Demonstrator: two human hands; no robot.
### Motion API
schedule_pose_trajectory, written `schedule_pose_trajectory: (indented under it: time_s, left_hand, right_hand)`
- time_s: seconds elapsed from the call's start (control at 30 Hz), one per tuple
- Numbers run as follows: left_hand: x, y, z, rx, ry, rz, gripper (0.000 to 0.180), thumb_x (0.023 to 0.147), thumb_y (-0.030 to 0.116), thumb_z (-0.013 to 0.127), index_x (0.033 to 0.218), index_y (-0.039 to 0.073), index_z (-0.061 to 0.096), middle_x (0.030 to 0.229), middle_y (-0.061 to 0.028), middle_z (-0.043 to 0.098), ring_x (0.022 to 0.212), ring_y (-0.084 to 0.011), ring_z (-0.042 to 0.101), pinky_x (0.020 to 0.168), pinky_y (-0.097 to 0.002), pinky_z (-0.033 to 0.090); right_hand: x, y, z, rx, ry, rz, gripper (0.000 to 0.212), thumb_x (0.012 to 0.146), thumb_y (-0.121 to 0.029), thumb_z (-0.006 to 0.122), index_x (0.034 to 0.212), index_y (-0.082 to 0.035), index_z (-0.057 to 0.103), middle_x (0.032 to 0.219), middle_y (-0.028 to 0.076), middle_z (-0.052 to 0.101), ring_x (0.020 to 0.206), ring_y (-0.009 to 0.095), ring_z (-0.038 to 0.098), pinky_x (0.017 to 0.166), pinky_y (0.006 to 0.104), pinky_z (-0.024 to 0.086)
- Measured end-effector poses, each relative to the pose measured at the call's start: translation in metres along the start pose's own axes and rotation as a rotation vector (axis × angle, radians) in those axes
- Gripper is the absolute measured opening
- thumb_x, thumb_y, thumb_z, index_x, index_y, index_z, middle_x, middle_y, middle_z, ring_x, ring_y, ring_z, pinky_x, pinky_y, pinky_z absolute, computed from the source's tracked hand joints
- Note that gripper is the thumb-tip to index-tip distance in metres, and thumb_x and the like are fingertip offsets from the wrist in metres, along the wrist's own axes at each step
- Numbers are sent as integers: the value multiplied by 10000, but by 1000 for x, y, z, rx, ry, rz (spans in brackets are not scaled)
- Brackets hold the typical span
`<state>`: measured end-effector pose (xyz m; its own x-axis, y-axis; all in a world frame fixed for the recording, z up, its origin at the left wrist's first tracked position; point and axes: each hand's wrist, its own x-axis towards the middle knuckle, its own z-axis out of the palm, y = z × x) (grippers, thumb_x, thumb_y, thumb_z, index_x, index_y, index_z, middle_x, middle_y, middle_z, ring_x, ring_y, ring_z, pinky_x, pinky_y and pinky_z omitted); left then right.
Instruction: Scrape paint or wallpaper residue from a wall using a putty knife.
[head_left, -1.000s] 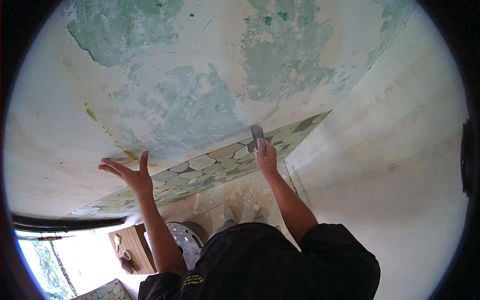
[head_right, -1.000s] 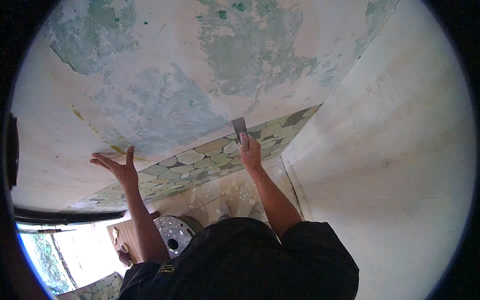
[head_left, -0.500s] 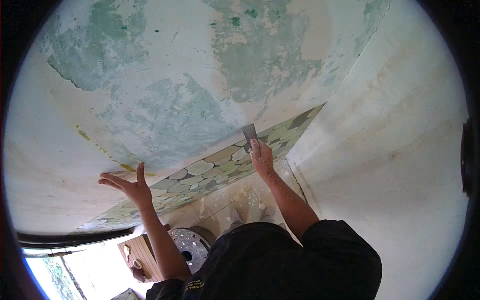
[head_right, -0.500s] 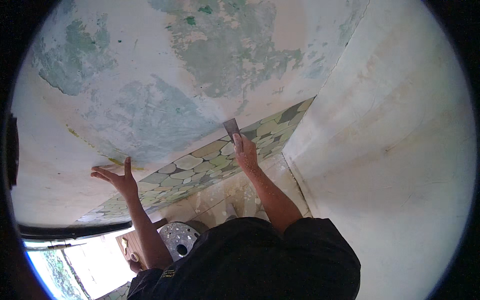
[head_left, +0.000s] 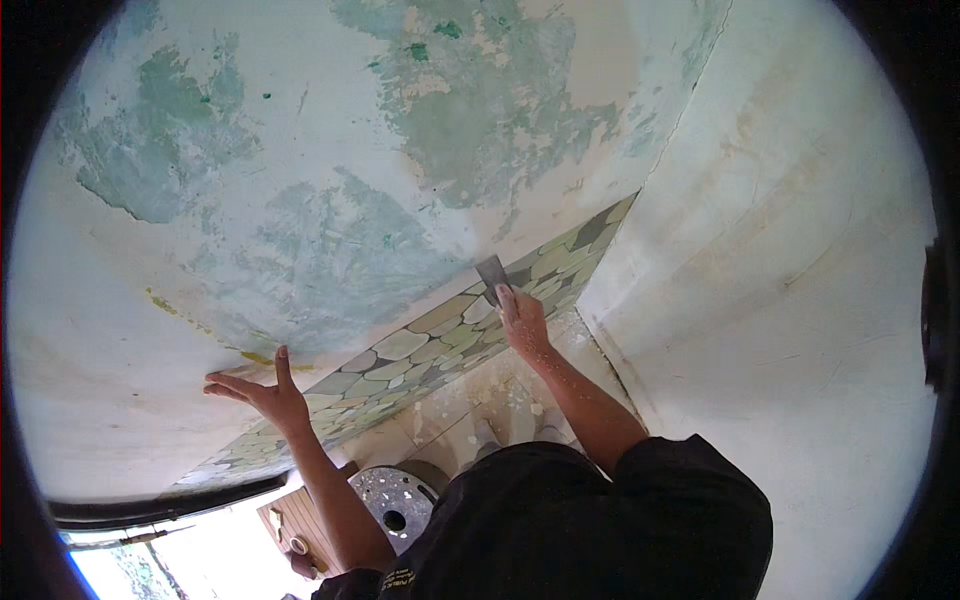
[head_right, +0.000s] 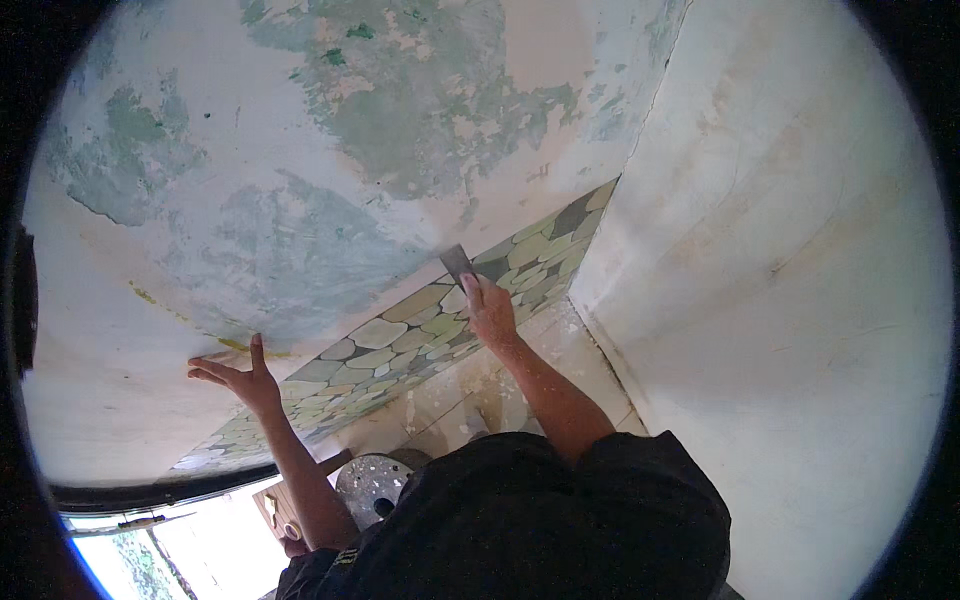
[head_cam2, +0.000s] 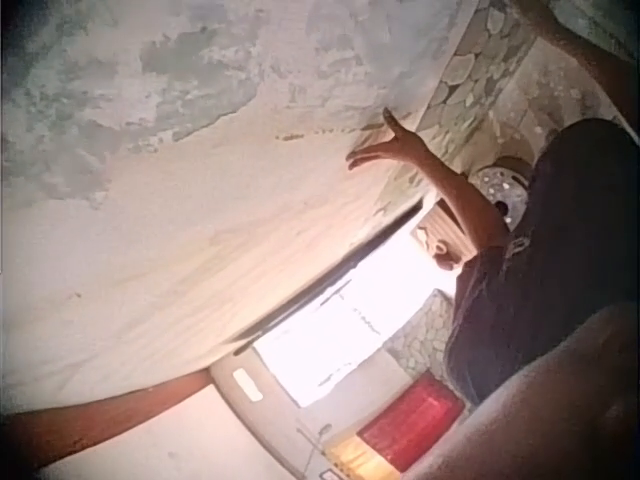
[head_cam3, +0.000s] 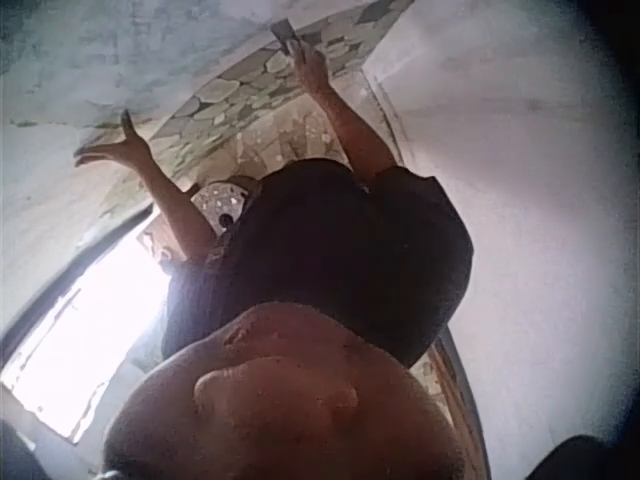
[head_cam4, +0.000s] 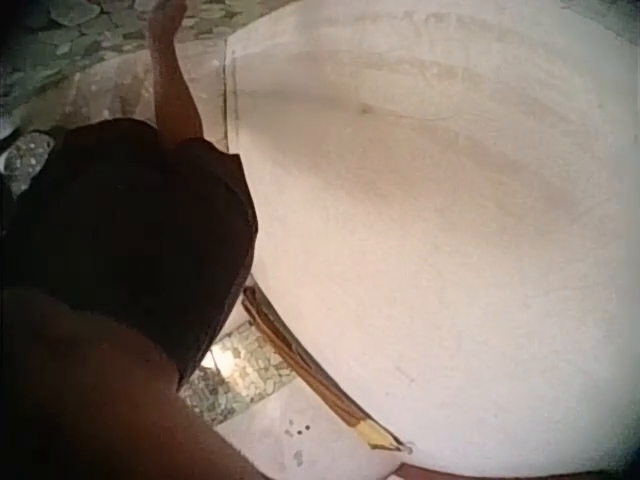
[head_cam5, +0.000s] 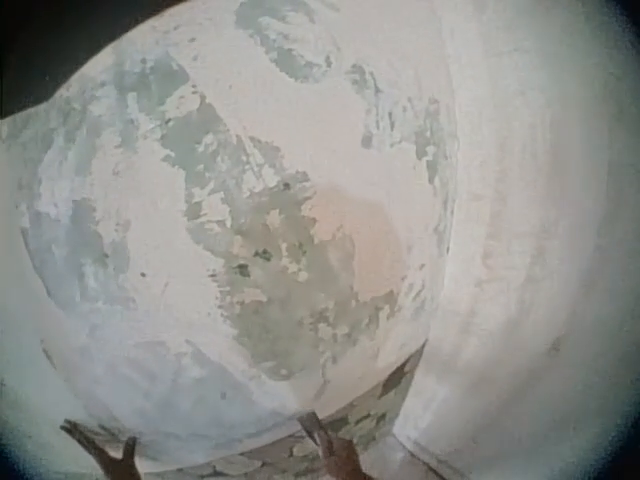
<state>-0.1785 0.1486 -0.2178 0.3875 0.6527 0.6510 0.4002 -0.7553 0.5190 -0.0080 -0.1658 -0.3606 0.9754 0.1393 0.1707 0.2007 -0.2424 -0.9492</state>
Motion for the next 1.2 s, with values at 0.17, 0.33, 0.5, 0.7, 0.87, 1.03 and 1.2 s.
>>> schedule_pose_trajectory:
  time_s: [0.17, 0.33, 0.5, 0.7, 0.87, 1.03, 1.2]
  left_hand:
    - [-2, -2, 1, 0, 1, -15, 1196, 782, 439, 767, 1512, 99, -116, 1541, -265, -176, 1438, -391, -163, 1155, -551, 42]
    - [0, -2, 4, 3, -14, 2, 1198, 783, 419, 771, 1509, 102, -127, 1534, -266, -197, 1435, -393, -172, 1153, -556, 63]
    - [-2, -6, 1, 4, -5, -5, 1187, 792, 382, 774, 1508, 101, -130, 1536, -265, -193, 1433, -394, -177, 1153, -554, 63]
    - [1, -2, 3, 10, -7, 29, 1184, 794, 376, 774, 1508, 102, -130, 1533, -262, -207, 1433, -390, -179, 1154, -550, 64]
    - [-2, -4, 2, 6, -10, -11, 1187, 791, 380, 775, 1508, 99, -129, 1534, -263, -203, 1434, -389, -178, 1160, -535, 58]
    - [-1, 0, 2, 0, -4, -27, 1190, 790, 388, 774, 1507, 94, -128, 1533, -266, -201, 1435, -388, -177, 1160, -534, 49]
    - [-1, 0, 8, -14, -7, -11, 1190, 786, 409, 772, 1509, 82, -114, 1536, -265, -193, 1437, -379, -181, 1158, -538, 28]
  right_hand:
    - [-5, 18, -6, -139, -12, 14, 420, 998, -358, 437, 916, 1, 640, 686, 210, 604, 663, 406, 612, 589, 457, 468]
    - [18, 1, 8, 1, 25, 16, 453, 995, -381, 433, 835, 3, 610, 663, 210, 594, 652, 426, 596, 577, 462, 456]
    - [-6, 13, -3, -101, -14, 67, 464, 994, -383, 456, 761, -1, 579, 588, 126, 555, 535, 267, 568, 538, 385, 439]
    - [12, 20, 11, -77, 4, 53, 482, 996, -391, 445, 731, -6, 561, 576, 131, 537, 525, 271, 547, 533, 389, 425]
    - [-2, 21, 8, -47, 12, 33, 488, 999, -400, 426, 766, -3, 585, 625, 166, 576, 592, 332, 583, 569, 424, 447]
    - [-18, 44, -2, -99, -48, 108, 511, 997, -426, 409, 807, 2, 615, 683, 202, 618, 665, 408, 619, 614, 473, 472]
    - [10, 46, 7, -33, -22, 108, 533, 996, -446, 406, 825, 5, 631, 670, 202, 614, 660, 400, 625, 604, 459, 475]
